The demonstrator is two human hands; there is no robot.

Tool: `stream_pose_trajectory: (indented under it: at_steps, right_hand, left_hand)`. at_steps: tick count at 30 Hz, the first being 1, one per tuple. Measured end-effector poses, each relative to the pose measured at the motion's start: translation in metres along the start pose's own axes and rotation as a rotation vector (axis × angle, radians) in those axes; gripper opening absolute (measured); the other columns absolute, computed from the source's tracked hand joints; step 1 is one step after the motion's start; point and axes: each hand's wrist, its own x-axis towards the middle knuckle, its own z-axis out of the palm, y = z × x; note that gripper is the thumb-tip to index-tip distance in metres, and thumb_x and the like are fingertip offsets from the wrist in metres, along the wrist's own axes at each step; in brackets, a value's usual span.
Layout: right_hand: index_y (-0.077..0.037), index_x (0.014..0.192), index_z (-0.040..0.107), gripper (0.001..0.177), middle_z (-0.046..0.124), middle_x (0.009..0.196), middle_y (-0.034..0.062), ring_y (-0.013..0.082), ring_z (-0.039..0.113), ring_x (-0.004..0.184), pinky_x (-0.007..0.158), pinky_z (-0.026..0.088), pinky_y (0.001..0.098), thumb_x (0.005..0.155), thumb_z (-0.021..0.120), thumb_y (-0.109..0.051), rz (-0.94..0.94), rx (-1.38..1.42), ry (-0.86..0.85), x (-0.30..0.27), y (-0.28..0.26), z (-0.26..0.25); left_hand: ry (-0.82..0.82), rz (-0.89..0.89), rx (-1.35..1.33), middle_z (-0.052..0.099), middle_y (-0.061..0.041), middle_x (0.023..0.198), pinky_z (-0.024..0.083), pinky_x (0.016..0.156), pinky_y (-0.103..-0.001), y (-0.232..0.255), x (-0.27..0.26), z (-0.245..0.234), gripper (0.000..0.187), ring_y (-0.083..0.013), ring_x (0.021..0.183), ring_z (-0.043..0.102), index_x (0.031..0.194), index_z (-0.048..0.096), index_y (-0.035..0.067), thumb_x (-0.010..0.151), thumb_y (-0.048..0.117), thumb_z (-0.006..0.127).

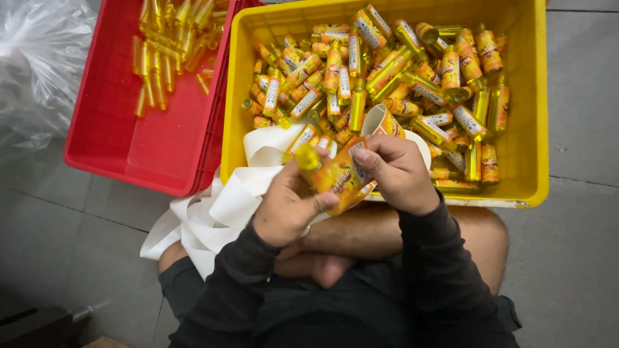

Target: The person sits on the floor and applies labels to small yellow bottles. They pick up a bottle, peel a label from a roll, wrap it around the bottle, and place the labeled bottle into a yellow bin.

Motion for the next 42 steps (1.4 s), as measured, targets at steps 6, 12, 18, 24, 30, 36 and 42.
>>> stream_pose_trajectory:
  at_steps: [6,12,18,24,30,36,42]
  right_hand:
    - [-0.004,0.069,0.061,0.033,0.063,0.071,0.0108,0.0144,0.055,0.064,0.065,0.049,0.0274,0.101,0.064,-0.012,-0.033,0.019,-0.078,0.003,-0.012,0.001]
    - [-0.004,0.067,0.059,0.034,0.068,0.079,0.0145,0.0182,0.059,0.068,0.068,0.051,0.0319,0.100,0.062,-0.013,-0.052,-0.007,-0.144,0.004,-0.015,0.000]
    - [-0.005,0.063,0.056,0.039,0.064,0.073,0.0123,0.0180,0.056,0.064,0.065,0.050,0.0302,0.101,0.062,-0.014,-0.046,-0.001,-0.155,0.006,-0.016,0.001]
    - [-0.006,0.064,0.055,0.038,0.066,0.077,0.0132,0.0182,0.058,0.068,0.068,0.050,0.0309,0.101,0.061,-0.014,-0.052,0.027,-0.177,0.003,-0.016,0.000]
    - [-0.007,0.067,0.054,0.037,0.061,0.075,0.0085,0.0148,0.056,0.066,0.066,0.049,0.0281,0.103,0.058,-0.014,-0.090,0.048,-0.182,0.004,-0.007,0.006]
    - [-0.006,0.069,0.055,0.036,0.060,0.079,0.0105,0.0171,0.055,0.068,0.068,0.049,0.0295,0.104,0.059,-0.014,-0.154,-0.006,-0.163,0.009,-0.020,0.017]
    - [-0.004,0.073,0.054,0.032,0.060,0.082,0.0110,0.0166,0.056,0.069,0.069,0.050,0.0298,0.103,0.060,-0.013,-0.165,0.005,-0.144,0.005,-0.016,0.020]
  left_hand:
    - [-0.068,0.016,-0.123,0.065,-0.021,0.124,0.052,0.104,-0.048,0.002,0.002,0.001,0.072,-0.0284,0.116,0.064,0.137,0.048,-0.002,0.075,-0.003,0.085]
    - [-0.074,0.013,-0.179,0.066,-0.024,0.120,0.054,0.102,-0.049,0.003,-0.002,0.009,0.075,-0.0294,0.113,0.066,0.136,0.049,-0.005,0.071,-0.007,0.086]
    - [-0.021,0.040,-0.170,0.071,-0.019,0.115,0.056,0.099,-0.045,0.002,-0.002,0.020,0.073,-0.0232,0.109,0.067,0.135,0.054,-0.003,0.071,-0.004,0.088]
    - [0.026,0.097,-0.066,0.073,-0.017,0.114,0.057,0.097,-0.042,-0.004,-0.003,0.021,0.074,-0.0199,0.108,0.066,0.133,0.058,-0.001,0.067,0.002,0.091]
    - [0.054,0.075,-0.069,0.072,-0.019,0.111,0.061,0.093,-0.043,-0.002,-0.010,0.019,0.060,-0.0264,0.106,0.071,0.127,0.058,-0.005,0.074,-0.003,0.085]
    - [0.052,0.088,-0.088,0.069,-0.021,0.117,0.059,0.095,-0.047,-0.014,-0.012,0.012,0.060,-0.0309,0.109,0.069,0.131,0.053,-0.004,0.079,-0.002,0.082]
    - [0.139,0.091,0.059,0.071,-0.016,0.115,0.058,0.097,-0.044,-0.003,-0.011,0.015,0.065,-0.0255,0.107,0.068,0.132,0.057,-0.001,0.075,0.005,0.087]
